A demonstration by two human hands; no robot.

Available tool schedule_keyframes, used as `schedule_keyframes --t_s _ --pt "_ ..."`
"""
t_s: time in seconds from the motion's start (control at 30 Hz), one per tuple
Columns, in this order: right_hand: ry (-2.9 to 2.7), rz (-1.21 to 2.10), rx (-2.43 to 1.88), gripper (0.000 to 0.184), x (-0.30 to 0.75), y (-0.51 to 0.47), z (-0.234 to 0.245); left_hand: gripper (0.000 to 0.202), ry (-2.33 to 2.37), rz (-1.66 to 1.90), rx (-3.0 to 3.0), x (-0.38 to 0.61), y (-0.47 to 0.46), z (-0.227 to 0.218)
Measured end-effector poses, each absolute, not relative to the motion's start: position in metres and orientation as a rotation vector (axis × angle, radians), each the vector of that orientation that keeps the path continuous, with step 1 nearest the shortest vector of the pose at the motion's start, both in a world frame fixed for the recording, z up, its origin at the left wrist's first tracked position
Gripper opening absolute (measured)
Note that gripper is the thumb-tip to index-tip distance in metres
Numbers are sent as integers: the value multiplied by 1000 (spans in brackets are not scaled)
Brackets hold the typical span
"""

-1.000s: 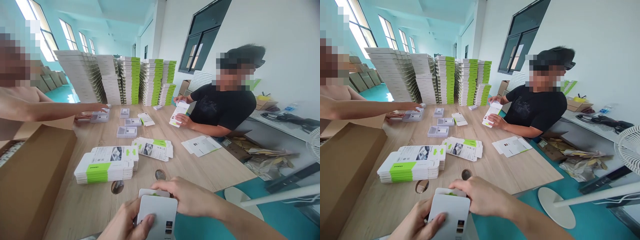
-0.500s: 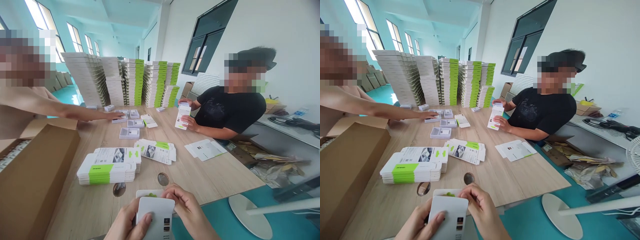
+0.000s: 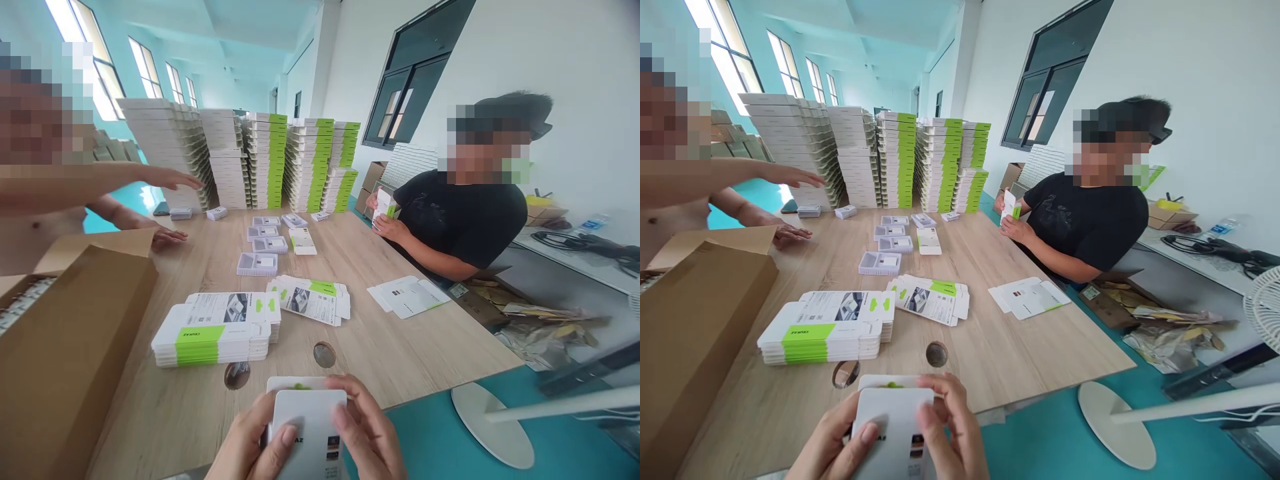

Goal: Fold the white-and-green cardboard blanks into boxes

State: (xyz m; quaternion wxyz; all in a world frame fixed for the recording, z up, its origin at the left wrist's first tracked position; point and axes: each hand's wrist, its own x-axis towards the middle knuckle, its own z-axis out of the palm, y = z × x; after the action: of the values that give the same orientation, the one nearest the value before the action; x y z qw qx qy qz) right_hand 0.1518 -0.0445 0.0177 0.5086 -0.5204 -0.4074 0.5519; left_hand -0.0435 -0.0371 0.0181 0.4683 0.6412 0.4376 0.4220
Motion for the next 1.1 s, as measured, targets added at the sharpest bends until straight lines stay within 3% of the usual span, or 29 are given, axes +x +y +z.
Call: schedule_keyframes --t_s 0.07,0.23,0.37,0.47,0.7,1.1 --pt "-848 1268 -1188 49 138 -44 30 39 1031 1138 1783 -49 -30 27" --pt "-711 978 -887 49 102 -32 54 39 894 1418 2205 -56 -6 37" --pt "-775 1127 -906 46 96 -16 50 22 1024 1498 2051 -45 2 25" --pt "-805 1226 -943 44 98 -7 44 28 1238 1514 1677 -31 -6 22" --pt "-706 1204 -1027 41 92 0 45 54 1115 1518 1213 -10 -21 35" --pt "-804 1288 -1014 57 96 -1 32 44 1225 1613 1188 -14 -2 20"
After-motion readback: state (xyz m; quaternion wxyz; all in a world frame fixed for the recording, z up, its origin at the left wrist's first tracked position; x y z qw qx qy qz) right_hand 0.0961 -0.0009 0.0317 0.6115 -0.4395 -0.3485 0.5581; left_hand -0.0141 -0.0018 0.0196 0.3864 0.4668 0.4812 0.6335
